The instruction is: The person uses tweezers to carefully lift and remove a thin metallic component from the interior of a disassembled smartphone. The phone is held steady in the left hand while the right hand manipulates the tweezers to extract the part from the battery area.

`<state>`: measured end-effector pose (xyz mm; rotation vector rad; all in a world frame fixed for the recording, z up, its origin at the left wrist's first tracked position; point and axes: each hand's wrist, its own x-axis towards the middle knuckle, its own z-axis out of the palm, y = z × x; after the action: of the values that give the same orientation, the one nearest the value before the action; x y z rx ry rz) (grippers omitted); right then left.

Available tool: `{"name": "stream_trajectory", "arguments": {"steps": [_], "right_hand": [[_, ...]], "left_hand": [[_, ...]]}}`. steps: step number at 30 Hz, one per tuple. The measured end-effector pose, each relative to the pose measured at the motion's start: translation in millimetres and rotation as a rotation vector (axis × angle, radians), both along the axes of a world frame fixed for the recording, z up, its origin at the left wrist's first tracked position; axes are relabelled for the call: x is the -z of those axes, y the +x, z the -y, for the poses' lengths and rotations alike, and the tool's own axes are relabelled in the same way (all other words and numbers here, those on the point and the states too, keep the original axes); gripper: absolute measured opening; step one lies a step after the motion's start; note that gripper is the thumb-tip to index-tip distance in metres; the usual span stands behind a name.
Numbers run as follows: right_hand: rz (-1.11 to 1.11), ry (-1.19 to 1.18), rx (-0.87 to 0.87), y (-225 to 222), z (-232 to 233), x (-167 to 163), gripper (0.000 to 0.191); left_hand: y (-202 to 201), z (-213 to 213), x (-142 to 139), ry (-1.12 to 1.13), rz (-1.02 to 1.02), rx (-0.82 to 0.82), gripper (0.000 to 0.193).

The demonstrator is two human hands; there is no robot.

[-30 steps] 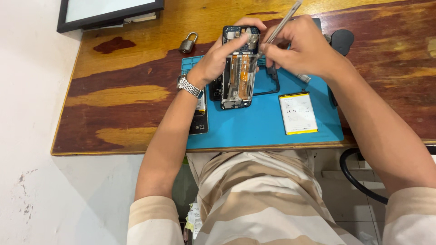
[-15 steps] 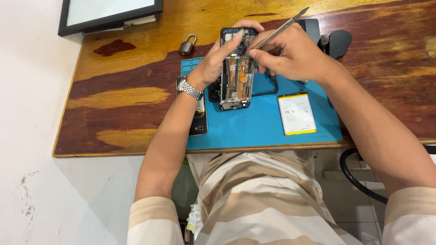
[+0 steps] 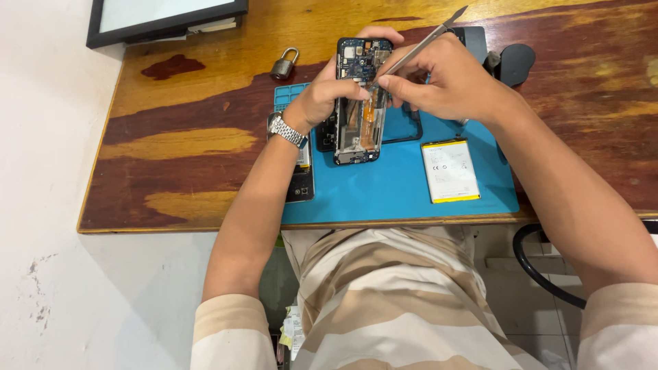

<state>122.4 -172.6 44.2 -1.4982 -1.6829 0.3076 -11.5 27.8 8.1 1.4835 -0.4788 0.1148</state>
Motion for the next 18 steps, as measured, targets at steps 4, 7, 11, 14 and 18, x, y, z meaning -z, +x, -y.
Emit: {"name": "stream_trajectory", "arguments": {"steps": [4,7,11,14,18], "right_hand": [[0.046,0.044,-0.008,0,-1,1,0.016],[0.093,0.042,0.025,1,-1,2,0.015],[0.091,0.097,0.021,4,0,4,0.014],[0.092,0.133,0.026,9,2,4,0.013],[0.099,0.128,0.014,8,1,6,0.011]], "left_hand": [[-5,-10,3,0.209,0.023,-0.122,0.078],[-6,-22,10,0.247,-0.046,-0.160,0.082],[-4,-32,18,0.285,-0.148,-0.222,0.060],[-4,-33,19,0.175,-0.265,-0.220,0.060],[-8,-34,21,0.136,-0.236,-0.214,0.076]]}}
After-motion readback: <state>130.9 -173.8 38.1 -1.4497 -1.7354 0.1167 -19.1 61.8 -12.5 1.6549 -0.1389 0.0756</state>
